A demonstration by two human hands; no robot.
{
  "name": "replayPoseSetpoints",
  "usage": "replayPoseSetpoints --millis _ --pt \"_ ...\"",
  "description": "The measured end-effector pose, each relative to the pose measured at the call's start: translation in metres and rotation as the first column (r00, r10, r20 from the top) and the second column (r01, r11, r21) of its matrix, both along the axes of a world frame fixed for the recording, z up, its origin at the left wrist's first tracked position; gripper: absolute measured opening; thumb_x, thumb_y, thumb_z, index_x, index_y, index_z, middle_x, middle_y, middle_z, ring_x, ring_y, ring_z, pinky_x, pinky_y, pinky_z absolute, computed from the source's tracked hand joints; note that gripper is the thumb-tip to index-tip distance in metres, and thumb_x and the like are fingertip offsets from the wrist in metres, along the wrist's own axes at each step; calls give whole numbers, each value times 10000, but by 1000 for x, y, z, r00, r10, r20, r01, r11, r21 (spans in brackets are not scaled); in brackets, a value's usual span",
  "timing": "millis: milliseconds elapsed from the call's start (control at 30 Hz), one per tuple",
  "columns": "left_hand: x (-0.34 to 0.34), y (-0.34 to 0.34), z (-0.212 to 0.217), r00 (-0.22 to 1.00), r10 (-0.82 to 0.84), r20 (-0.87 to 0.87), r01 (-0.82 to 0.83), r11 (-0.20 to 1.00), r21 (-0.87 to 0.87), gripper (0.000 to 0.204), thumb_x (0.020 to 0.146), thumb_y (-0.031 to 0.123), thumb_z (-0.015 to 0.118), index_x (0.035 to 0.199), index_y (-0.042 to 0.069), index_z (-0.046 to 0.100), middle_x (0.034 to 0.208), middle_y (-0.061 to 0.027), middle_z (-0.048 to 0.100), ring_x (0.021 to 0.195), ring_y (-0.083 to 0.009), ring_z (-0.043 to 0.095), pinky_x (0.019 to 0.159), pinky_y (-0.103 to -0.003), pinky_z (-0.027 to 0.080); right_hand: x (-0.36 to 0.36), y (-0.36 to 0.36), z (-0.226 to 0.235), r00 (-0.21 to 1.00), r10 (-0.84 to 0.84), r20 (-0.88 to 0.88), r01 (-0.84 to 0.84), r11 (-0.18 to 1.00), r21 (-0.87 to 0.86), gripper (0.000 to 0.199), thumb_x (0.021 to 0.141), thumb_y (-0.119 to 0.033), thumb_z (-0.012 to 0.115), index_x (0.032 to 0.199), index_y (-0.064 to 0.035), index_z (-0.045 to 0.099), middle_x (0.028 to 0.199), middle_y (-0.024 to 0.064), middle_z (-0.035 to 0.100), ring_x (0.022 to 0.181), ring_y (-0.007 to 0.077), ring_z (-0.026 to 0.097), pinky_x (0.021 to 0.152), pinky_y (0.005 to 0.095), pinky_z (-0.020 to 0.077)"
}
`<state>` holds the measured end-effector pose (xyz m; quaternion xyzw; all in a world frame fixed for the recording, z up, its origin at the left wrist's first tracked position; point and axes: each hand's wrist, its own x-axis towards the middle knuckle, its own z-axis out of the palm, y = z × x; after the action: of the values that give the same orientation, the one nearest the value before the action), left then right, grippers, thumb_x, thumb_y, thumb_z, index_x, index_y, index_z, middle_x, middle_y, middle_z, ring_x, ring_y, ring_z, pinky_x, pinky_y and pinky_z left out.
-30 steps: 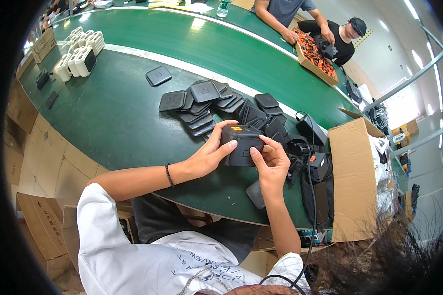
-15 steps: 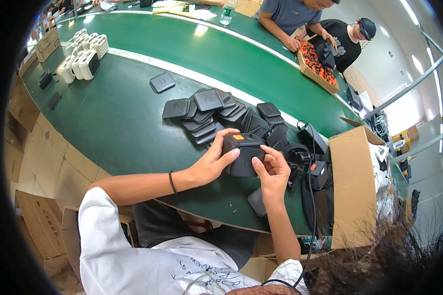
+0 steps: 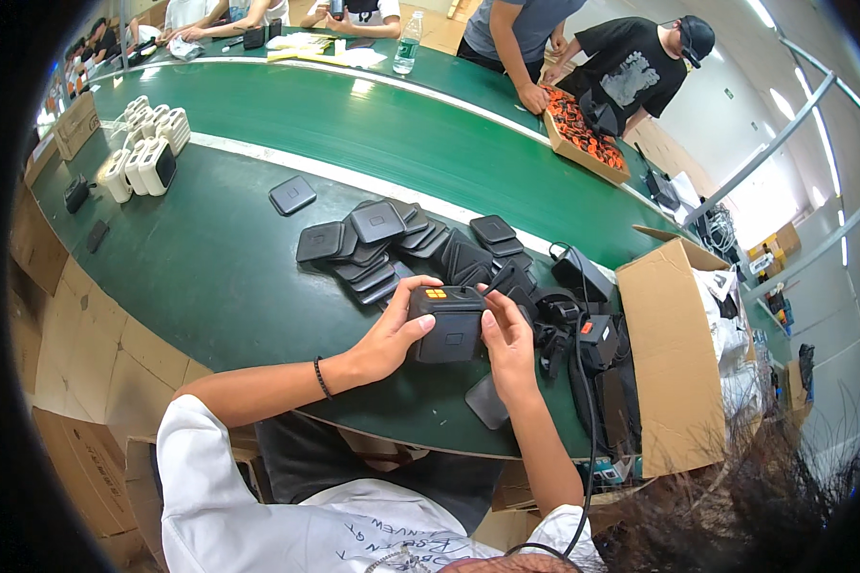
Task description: The person assembles small electronic device components and orange plastic parts with a battery pack by hand, then packs the completed electronic devices into cardboard boxes.
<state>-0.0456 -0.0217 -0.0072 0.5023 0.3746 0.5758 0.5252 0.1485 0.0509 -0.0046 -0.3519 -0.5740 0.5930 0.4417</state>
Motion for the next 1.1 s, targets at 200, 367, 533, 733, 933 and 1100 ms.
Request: replayPoseSetpoints --millis 200,367,533,733,933,1100 --pt "-2 0 -3 992 -70 100 68 997 23 545 977 348 510 1432 133 301 1259 -100 457 1167 -167 493 954 -303 460 3 0 4 964 254 -76 -256 966 -20 486 1027 -216 589 1418 48 470 1286 71 595 1186 125 538 1061 274 383" --pt "-2 -2 -1 993 -80 84 80 997 8 542 997 368 514 1430 125 296 1273 -102 447 1181 -171 487 979 -313 446 2 -4 4 964 250 -92 -252 968 -10 488 1026 -253 592 1398 41 480 1228 55 604 1149 117 543 1041 267 387" --pt "0 -6 0 997 -61 40 59 997 59 537 1009 363 501 1428 98 294 1285 -107 441 1202 -180 472 1039 -332 396 -1 -8 3 968 238 -82 -235 971 40 487 1017 -289 608 1372 21 490 1203 43 601 1110 104 541 1005 259 399" --pt "-2 -2 -6 996 -56 -68 63 993 101 533 1029 404 440 1429 87 285 1274 -104 446 1202 -182 469 1046 -337 379 2 -6 -8 968 222 -119 -219 975 41 526 992 -332 645 1372 -4 486 1163 32 595 1055 90 541 941 240 411" --pt "0 -6 -7 993 -100 -60 101 995 14 613 1024 503 405 1441 85 242 1275 -111 458 1170 -185 493 1019 -341 400 3 -6 5 937 281 -209 -311 941 -129 543 976 -360 664 1344 1 495 1184 43 601 1075 102 553 959 249 426" --pt "-1 -6 -15 993 -84 -87 91 993 72 624 1025 523 382 1444 86 229 1288 -123 458 1192 -191 486 1032 -339 391 6 -3 -5 901 359 -244 -399 906 -141 498 984 -335 653 1322 3 514 1176 36 608 1074 106 560 969 247 424"
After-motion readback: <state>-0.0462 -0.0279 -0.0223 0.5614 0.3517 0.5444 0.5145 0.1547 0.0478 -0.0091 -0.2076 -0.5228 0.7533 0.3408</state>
